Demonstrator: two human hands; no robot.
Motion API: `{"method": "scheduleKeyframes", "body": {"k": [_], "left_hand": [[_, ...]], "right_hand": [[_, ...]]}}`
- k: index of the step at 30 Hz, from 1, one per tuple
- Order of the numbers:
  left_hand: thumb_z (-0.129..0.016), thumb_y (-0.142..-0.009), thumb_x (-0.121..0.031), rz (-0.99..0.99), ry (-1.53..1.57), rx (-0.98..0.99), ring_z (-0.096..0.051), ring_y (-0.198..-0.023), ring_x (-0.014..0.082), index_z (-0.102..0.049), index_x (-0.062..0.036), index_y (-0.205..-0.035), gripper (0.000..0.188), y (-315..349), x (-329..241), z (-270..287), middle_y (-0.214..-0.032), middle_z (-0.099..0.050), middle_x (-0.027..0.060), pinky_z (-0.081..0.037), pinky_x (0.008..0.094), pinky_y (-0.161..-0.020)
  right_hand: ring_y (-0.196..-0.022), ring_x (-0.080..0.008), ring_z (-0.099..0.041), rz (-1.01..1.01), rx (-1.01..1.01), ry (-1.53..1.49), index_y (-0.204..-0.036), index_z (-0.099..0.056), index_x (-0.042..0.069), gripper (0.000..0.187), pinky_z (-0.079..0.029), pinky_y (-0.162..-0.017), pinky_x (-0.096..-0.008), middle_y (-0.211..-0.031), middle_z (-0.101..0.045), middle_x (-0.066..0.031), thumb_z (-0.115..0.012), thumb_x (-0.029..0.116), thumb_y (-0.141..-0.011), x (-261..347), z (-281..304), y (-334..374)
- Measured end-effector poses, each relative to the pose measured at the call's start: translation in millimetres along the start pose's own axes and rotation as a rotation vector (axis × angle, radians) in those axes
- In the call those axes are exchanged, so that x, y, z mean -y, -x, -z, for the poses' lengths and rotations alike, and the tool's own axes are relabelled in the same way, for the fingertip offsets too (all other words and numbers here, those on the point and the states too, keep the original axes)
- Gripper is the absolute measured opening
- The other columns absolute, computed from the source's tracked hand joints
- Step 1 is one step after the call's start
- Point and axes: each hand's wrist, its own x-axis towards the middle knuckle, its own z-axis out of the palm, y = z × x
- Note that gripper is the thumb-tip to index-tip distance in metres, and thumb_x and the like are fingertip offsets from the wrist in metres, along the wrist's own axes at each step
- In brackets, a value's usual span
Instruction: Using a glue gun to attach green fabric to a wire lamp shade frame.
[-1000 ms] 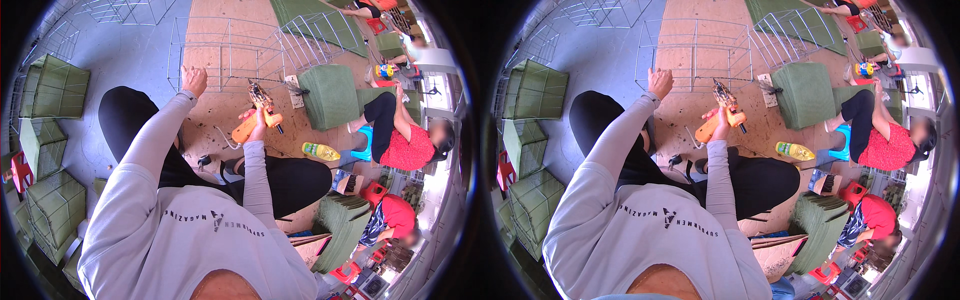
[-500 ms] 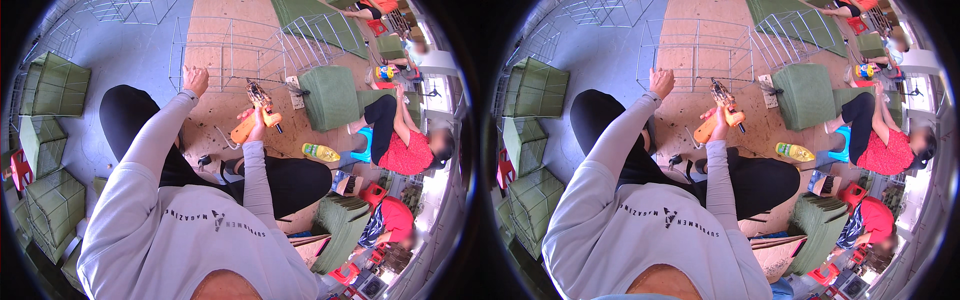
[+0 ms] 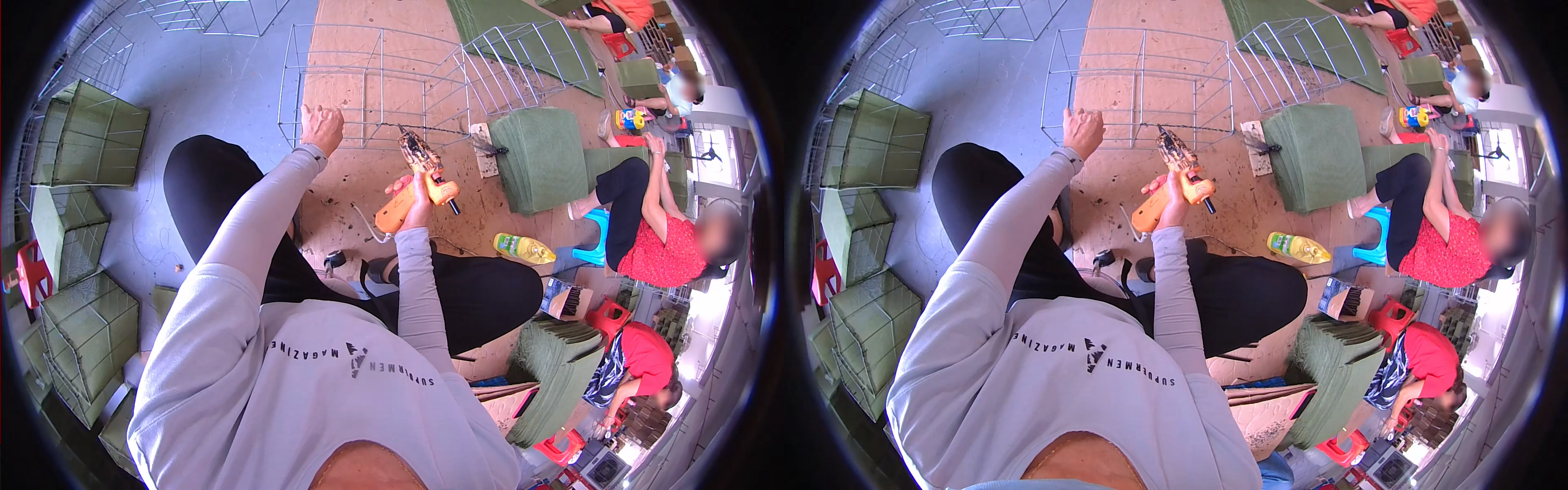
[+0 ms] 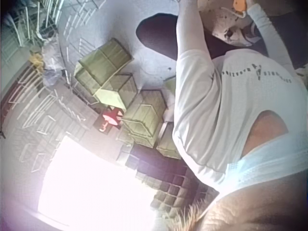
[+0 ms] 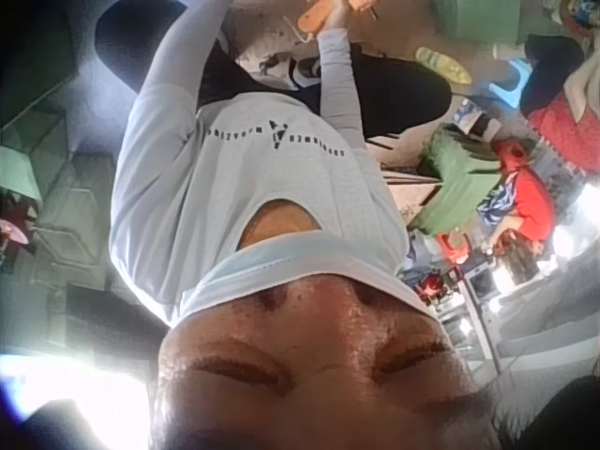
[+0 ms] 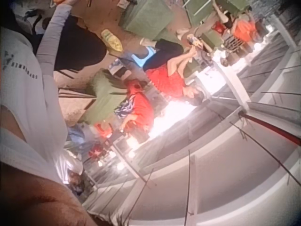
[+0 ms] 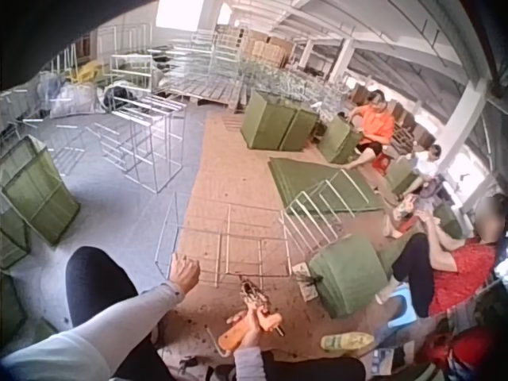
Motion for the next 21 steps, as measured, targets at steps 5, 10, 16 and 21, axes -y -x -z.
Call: {"method": "scheduleKeyframes", "body": {"k": [5,10,16,21], "left_hand": [[-0.053,-0.072,-0.01,-0.001,0.025,-0.011,-0.058,-0.081,0.0229,-0.06,-0.0099,-0.074,0.007,-0.9,-1.2,0.2,-0.07,-0.062,0.0066,-0.034,0.0447,-0.076],[-0.063,-0.071,-0.023,-0.004,0.001,-0.028,-0.058,-0.08,0.0229,-0.06,-0.0089,-0.076,0.015,-1.5,0.0,-3.3,-0.07,-0.062,0.0074,-0.034,0.0406,-0.071],[-0.063,-0.071,-0.022,0.014,0.013,-0.014,-0.058,-0.081,0.0231,-0.061,-0.0092,-0.074,0.013,-1.9,0.3,-1.6,-0.07,-0.062,0.0075,-0.035,0.0412,-0.073],[-0.063,-0.071,-0.022,0.007,0.027,-0.005,-0.058,-0.08,0.0229,-0.061,-0.0093,-0.074,0.013,-1.6,0.2,0.5,-0.07,-0.062,0.0074,-0.035,0.041,-0.073]], "right_hand": [[-0.062,-0.0158,-0.05,-0.002,-0.027,-0.045,-0.081,-0.048,0.004,0.024,-0.048,-0.058,-0.0339,-0.07,-0.048,-0.0048,-0.053,0.027,-0.086,-2.6,-0.4,1.3],[-0.06,-0.0161,-0.049,-0.004,-0.029,-0.063,-0.079,-0.048,0.004,0.023,-0.048,-0.058,-0.0341,-0.067,-0.047,-0.0049,-0.053,0.026,-0.086,-3.6,-6.2,1.3],[-0.06,-0.0159,-0.049,-0.029,-0.036,-0.05,-0.08,-0.049,0.004,0.022,-0.048,-0.058,-0.0334,-0.069,-0.048,-0.0048,-0.053,0.025,-0.085,-5.0,-10.7,3.8],[-0.063,-0.0153,-0.049,-0.048,0.02,-0.025,-0.082,-0.047,0.005,0.027,-0.047,-0.059,-0.0328,-0.071,-0.048,-0.0038,-0.054,0.031,-0.085,-9.6,-2.4,-0.1]]}}
